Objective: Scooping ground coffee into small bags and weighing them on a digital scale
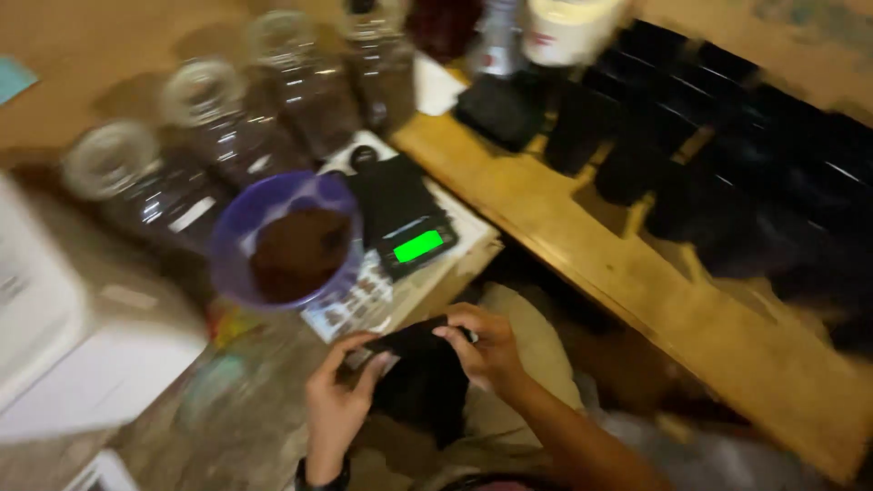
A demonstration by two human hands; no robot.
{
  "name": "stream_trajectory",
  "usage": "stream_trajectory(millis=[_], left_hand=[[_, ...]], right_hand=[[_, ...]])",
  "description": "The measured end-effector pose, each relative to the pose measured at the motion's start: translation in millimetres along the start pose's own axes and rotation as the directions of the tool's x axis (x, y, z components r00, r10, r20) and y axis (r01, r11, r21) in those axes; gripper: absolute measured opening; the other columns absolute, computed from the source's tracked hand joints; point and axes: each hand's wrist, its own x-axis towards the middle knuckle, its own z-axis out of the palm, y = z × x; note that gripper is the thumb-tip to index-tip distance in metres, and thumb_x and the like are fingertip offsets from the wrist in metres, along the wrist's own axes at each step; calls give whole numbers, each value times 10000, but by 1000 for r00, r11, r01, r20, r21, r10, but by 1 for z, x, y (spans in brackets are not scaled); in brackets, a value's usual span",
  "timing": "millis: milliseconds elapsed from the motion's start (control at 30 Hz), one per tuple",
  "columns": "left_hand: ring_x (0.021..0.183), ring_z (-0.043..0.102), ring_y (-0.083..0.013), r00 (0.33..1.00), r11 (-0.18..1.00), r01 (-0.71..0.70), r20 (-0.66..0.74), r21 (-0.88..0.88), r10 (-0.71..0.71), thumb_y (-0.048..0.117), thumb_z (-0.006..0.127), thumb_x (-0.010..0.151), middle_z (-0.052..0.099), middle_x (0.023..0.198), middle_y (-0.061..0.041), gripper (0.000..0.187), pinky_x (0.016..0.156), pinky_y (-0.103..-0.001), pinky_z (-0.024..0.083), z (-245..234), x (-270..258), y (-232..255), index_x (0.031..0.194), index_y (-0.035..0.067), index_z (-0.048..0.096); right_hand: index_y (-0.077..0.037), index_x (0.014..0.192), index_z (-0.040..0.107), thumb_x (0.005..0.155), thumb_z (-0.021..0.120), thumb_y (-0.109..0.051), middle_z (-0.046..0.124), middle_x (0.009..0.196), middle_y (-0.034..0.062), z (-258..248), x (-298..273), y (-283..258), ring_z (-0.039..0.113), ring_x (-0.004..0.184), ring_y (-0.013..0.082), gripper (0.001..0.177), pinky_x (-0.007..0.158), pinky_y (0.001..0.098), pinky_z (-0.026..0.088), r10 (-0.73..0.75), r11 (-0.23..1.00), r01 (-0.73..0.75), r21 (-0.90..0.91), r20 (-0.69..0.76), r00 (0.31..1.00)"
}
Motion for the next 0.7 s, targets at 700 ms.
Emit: stream_trajectory(millis=[700], left_hand=[[921, 655, -145, 989, 970, -97, -85, 225, 119, 184, 805, 898, 737, 1019, -45, 188, 873, -255, 495, 40, -5, -69, 1060, 105, 752]], right_hand=[[-71, 1183, 604, 1096, 624, -154, 615, 986, 29, -365, -126, 69, 560, 893, 112, 121, 840, 257, 460, -221, 832, -393, -392, -883, 413]])
